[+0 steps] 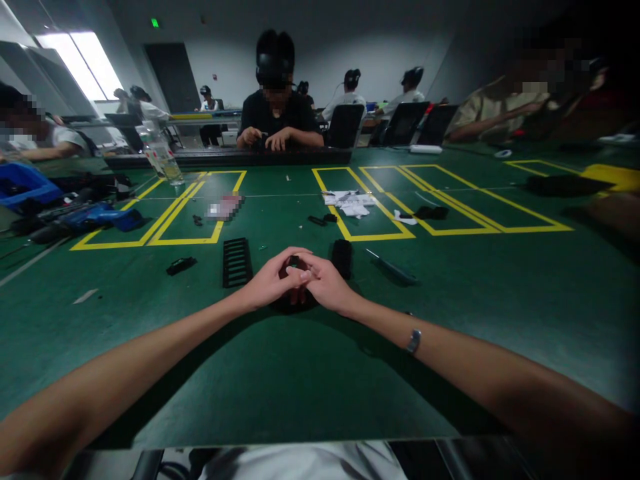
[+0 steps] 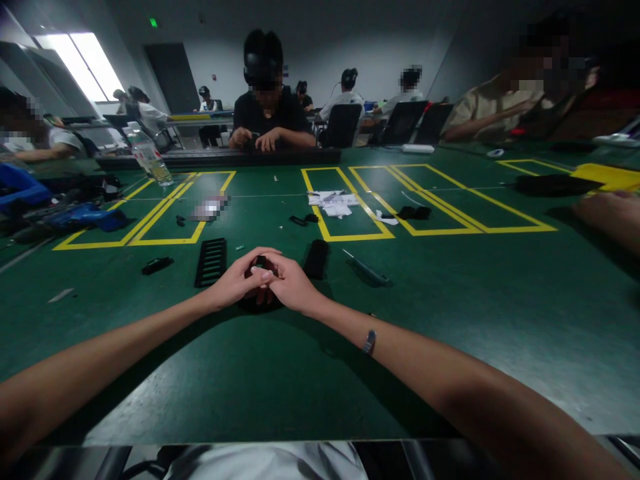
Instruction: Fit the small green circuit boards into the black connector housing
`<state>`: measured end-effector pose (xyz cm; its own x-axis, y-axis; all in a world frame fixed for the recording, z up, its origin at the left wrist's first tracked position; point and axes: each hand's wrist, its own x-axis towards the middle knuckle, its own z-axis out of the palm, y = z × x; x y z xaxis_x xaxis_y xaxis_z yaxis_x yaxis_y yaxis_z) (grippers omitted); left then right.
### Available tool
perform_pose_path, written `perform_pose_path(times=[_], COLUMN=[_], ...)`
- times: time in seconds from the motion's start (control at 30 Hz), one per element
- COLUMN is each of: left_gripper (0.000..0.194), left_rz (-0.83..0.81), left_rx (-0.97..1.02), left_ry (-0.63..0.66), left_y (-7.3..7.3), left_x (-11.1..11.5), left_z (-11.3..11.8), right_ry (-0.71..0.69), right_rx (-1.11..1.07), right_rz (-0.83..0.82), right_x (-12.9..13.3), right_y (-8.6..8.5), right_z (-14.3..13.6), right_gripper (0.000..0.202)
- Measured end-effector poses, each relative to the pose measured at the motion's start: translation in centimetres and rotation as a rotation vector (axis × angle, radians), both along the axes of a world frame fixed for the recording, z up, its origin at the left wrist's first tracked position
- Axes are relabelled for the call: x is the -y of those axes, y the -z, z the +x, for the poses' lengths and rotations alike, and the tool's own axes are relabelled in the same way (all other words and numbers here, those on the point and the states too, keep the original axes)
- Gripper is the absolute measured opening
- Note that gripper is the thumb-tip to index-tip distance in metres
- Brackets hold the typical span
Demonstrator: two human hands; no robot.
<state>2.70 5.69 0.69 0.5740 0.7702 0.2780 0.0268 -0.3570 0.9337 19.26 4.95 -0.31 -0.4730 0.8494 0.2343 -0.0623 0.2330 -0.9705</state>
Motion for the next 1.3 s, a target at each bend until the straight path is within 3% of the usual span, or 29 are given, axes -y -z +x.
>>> perform_pose_path(times=[0.2, 0.3, 0.57, 0.73, 1.0, 1.3], left_gripper=[0.063, 0.067, 0.045, 0.038, 0.037, 0.028], left_rz=[-0.065, 0.032, 0.345, 0.520, 0.635, 0.619], left_rx=[0.044, 0.016, -0.173, -0.220, -0.223, -0.231], left_ry=[0.029, -0.010, -0.216, -0.274, -0.270, -0.274], left_y=[0.4, 0.2, -0.7, -1.2, -0.9, -0.5], left_x=[0.8, 1.6, 2.5, 2.9, 3.2, 2.3], left_z=[0.2, 0.2, -0.4, -0.5, -0.7, -1.0], right_ry=[-0.022, -0.025, -0.012, 0.044, 0.152, 0.080], right_rx=[-0.091, -0.181, -0.229, -0.293, -0.233, -0.255], right_rz=[-0.101, -0.203, -0.333, -0.396, -0.334, -0.442], right_x=[-0.1, 0.4, 1.0, 1.0, 1.5, 0.7], right_y=[-0.3, -0.3, -0.5, -0.5, -0.4, -0.5], right_z=[0.4, 0.8, 0.9, 0.4, 0.1, 0.2], right_gripper=[0.025, 0.030, 0.041, 0.047, 0.045, 0.040])
